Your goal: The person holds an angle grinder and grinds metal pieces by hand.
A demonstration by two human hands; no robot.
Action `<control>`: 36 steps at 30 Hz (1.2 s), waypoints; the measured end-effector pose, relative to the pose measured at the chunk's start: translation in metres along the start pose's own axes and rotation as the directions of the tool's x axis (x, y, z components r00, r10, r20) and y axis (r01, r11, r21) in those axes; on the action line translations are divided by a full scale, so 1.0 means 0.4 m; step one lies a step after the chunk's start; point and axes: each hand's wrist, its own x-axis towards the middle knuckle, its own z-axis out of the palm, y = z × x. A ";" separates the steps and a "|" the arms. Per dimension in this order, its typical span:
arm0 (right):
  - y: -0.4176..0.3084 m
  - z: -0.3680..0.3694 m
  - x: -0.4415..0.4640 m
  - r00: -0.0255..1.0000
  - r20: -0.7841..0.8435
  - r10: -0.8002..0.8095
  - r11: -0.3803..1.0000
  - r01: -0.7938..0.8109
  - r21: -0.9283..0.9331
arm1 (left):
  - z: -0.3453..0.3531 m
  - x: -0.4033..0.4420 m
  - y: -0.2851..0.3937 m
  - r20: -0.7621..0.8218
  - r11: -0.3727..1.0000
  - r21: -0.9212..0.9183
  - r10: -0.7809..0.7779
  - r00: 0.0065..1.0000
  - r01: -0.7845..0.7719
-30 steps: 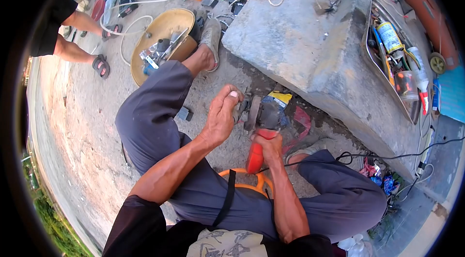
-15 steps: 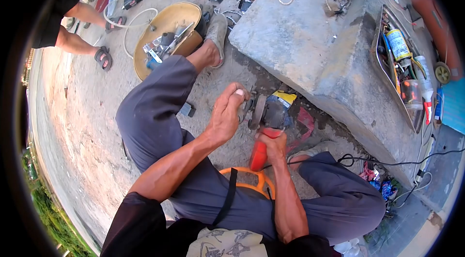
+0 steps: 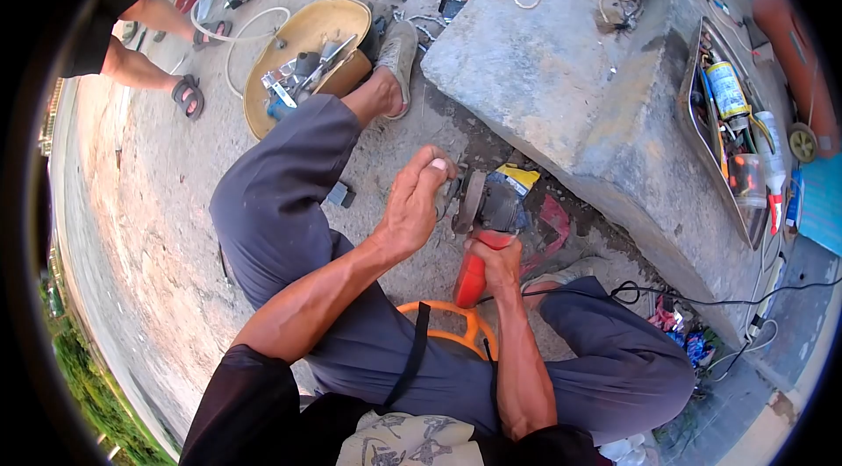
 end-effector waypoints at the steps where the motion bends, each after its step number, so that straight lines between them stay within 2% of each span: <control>1: -0.001 0.000 0.000 1.000 -0.003 -0.009 1.000 0.009 -0.012 | 0.000 0.000 -0.003 0.003 1.000 -0.005 0.002 1.000 -0.002; 36: 0.004 0.000 0.008 1.000 -0.003 0.031 0.999 -0.031 0.019 | -0.005 0.004 -0.007 -0.004 1.000 -0.014 0.005 1.000 -0.005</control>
